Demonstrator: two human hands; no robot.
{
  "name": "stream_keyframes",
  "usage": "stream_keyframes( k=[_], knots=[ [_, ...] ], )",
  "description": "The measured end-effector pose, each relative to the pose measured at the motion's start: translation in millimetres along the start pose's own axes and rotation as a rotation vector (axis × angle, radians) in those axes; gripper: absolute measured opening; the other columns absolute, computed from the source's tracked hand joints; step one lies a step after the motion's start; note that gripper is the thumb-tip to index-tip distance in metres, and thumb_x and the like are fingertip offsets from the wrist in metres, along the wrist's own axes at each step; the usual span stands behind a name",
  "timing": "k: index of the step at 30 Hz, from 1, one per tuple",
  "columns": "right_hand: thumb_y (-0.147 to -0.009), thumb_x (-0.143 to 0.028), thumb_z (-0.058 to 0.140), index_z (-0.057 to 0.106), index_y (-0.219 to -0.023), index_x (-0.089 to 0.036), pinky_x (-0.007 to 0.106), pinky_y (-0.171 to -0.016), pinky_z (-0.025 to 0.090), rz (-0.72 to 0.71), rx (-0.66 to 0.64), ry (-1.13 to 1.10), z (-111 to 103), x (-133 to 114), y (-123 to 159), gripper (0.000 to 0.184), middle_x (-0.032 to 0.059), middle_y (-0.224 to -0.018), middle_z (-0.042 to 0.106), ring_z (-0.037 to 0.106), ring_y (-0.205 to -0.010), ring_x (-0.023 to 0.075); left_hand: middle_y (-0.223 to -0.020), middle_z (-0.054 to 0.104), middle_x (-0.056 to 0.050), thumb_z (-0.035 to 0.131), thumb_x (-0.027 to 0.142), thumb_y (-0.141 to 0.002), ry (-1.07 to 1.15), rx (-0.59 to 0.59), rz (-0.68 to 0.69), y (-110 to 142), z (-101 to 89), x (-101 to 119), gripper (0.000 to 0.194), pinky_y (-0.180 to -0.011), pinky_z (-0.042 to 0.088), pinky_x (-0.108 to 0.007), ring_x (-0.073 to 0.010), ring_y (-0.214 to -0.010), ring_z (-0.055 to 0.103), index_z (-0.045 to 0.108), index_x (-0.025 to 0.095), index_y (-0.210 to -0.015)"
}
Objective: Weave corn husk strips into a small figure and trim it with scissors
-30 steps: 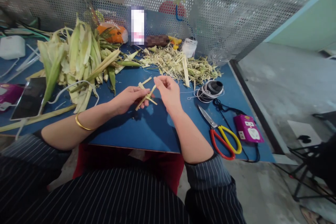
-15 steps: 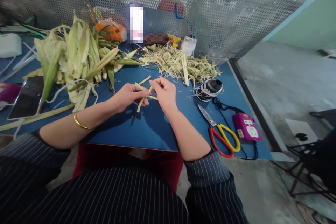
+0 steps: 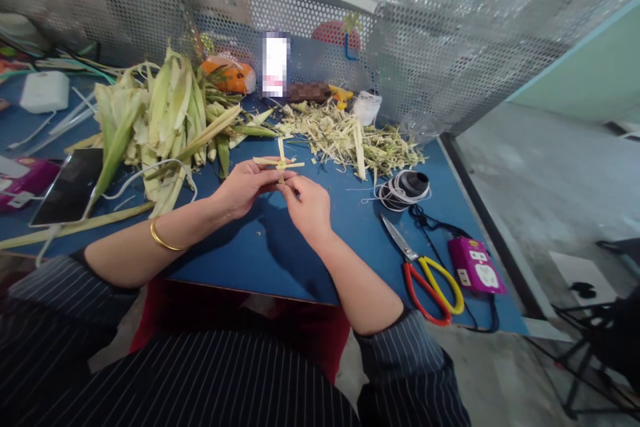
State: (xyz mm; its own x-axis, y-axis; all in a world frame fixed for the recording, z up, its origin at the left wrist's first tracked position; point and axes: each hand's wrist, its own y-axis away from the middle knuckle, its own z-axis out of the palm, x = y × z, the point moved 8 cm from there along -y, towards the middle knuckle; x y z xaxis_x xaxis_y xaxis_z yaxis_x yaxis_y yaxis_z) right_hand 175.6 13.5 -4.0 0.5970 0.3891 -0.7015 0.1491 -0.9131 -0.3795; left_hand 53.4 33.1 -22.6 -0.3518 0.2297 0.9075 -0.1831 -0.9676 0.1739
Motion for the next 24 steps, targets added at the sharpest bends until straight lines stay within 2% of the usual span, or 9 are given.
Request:
stream_keyframes(
  k=[5, 10, 12, 14, 17, 19, 21, 24],
  knots=[
    [-0.088, -0.030, 0.060, 0.057, -0.066, -0.021, 0.029, -0.072, 0.043, -0.018, -0.057, -0.185, 1.1, -4.6, -1.1, 0.023, -0.0001, -0.074, 0.065, 0.057, -0.070, 0.0149, -0.081, 0.074, -0.002, 0.075, 0.014, -0.072, 0.034, -0.001, -0.001, 0.2, -2.1, -2.2, 0.024, -0.072, 0.052, -0.024, -0.0101, -0.071, 0.066, 0.067, 0.012, -0.095],
    [-0.087, -0.031, 0.061, 0.057, -0.063, -0.021, 0.029, -0.071, 0.042, 0.005, -0.086, -0.236, 0.4, -8.0, -1.6, 0.025, -0.0013, -0.067, 0.061, 0.054, -0.066, 0.0140, -0.082, 0.075, -0.003, 0.074, 0.015, -0.073, 0.015, 0.008, -0.008, -1.1, -4.9, -1.6, 0.024, -0.073, 0.053, -0.025, -0.0107, -0.070, 0.067, 0.068, 0.013, -0.097],
    [-0.089, -0.039, 0.059, 0.057, -0.061, -0.021, 0.029, -0.069, 0.043, 0.075, -0.044, -0.300, -1.8, -1.4, -2.8, 0.033, -0.0011, -0.064, 0.059, 0.052, -0.064, 0.0134, -0.083, 0.075, -0.003, 0.074, 0.016, -0.075, -0.007, -0.003, -0.011, -1.3, -5.1, -0.5, 0.024, -0.073, 0.054, -0.026, -0.0114, -0.070, 0.068, 0.066, 0.014, -0.097],
    [-0.087, -0.049, 0.060, 0.057, -0.061, -0.020, 0.028, -0.066, 0.044, 0.196, 0.057, -0.410, -7.3, 12.1, -4.3, 0.038, -0.0014, -0.061, 0.056, 0.050, -0.061, 0.0126, -0.086, 0.076, -0.004, 0.075, 0.017, -0.074, -0.029, -0.020, -0.034, -0.9, -5.0, -1.4, 0.027, -0.073, 0.054, -0.025, -0.0110, -0.069, 0.069, 0.064, 0.015, -0.098],
    [-0.073, -0.054, 0.073, 0.059, -0.066, -0.020, 0.027, -0.064, 0.046, 0.413, 0.179, -0.644, -9.5, 36.5, -4.5, 0.037, -0.0034, -0.063, 0.055, 0.050, -0.060, 0.0107, -0.090, 0.078, -0.006, 0.079, 0.018, -0.071, -0.054, -0.085, -0.099, 1.1, -0.9, -6.1, 0.032, -0.073, 0.054, -0.024, -0.0118, -0.071, 0.071, 0.061, 0.017, -0.098],
    [-0.066, -0.051, 0.078, 0.060, -0.068, -0.020, 0.026, -0.062, 0.045, 0.503, 0.163, -0.775, -4.0, 44.8, -5.1, 0.037, -0.0044, -0.064, 0.055, 0.050, -0.059, 0.0093, -0.089, 0.078, -0.008, 0.075, 0.021, -0.074, -0.057, -0.161, -0.137, 3.5, 5.7, -8.4, 0.028, -0.074, 0.055, -0.026, -0.0145, -0.074, 0.073, 0.062, 0.016, -0.098],
    [-0.064, -0.046, 0.080, 0.062, -0.070, -0.019, 0.025, -0.061, 0.044, 0.495, 0.134, -0.829, -1.6, 44.7, -7.2, 0.032, -0.0047, -0.064, 0.056, 0.050, -0.058, 0.0085, -0.088, 0.078, -0.009, 0.066, 0.025, -0.080, -0.044, -0.216, -0.180, 6.1, 11.2, -10.6, 0.020, -0.074, 0.055, -0.027, -0.0165, -0.075, 0.074, 0.063, 0.016, -0.097],
    [-0.068, -0.038, 0.077, 0.064, -0.068, -0.020, 0.025, -0.060, 0.043, 0.413, 0.154, -0.783, -6.2, 39.2, -8.8, 0.023, -0.0050, -0.062, 0.056, 0.048, -0.058, 0.0086, -0.089, 0.078, -0.011, 0.061, 0.036, -0.086, -0.085, -0.231, -0.239, 7.7, 12.6, -14.4, 0.024, -0.070, 0.055, -0.028, -0.0170, -0.072, 0.074, 0.065, 0.015, -0.097]
  ],
)
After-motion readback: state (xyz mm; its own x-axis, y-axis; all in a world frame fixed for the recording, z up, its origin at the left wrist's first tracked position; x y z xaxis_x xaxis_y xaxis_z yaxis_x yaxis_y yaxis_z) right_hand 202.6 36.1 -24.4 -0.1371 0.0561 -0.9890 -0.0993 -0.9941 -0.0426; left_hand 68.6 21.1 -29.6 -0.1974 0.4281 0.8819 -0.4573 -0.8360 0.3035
